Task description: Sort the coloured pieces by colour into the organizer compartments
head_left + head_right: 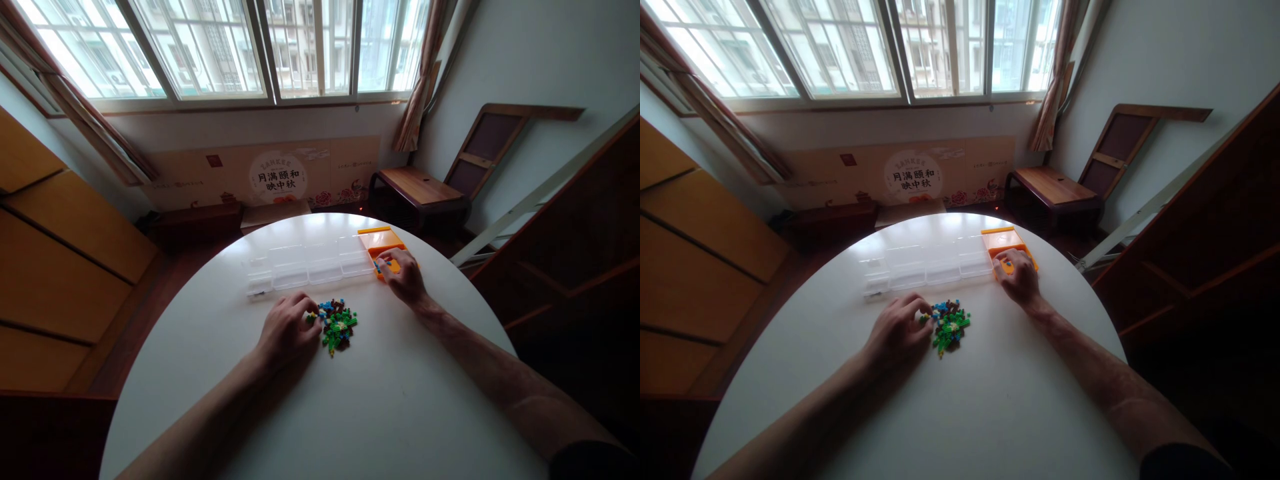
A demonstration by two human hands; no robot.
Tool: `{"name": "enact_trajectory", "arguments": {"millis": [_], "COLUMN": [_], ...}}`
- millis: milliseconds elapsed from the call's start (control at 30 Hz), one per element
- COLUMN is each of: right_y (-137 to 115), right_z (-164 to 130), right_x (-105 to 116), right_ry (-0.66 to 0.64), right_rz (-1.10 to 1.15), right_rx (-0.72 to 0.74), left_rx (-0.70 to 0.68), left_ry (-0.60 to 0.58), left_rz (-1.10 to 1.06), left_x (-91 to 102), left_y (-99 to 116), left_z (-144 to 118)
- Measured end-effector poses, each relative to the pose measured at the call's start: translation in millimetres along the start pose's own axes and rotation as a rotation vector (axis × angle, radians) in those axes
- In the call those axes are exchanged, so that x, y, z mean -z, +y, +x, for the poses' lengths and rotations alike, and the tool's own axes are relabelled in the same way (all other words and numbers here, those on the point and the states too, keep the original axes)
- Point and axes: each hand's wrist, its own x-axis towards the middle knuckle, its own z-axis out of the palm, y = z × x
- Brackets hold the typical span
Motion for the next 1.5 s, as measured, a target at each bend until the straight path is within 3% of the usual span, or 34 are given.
{"name": "enact_trajectory", "arguments": {"millis": [467,833,1200,1500], "right_y": [-29.9,-66.3,-69.5,-71.7], "right_z": [-5.2,-19.1,-22.5,-20.9], "right_x": [0.8,-5.9,-12.7,-9.7], "right_ry": [-0.112,-0.366,-0.314,-0.319], "right_rz": [0.047,0.14,0.126,0.123], "right_rx": [0.265,0.718,0.859,0.881], "left_rx": [-0.003,-0.096,-0.093,-0.152], "left_ry": [-0.024,0.066,0.095,0.08], "left_rz": [-0.096,-0.268,-0.429,-0.397], "left_x": [2.4,0.3,-4.7,-2.6], "left_y": [0.9,-0.3,1.3,3.6], "left_z": [3.9,5.0,7.7,8.3]}}
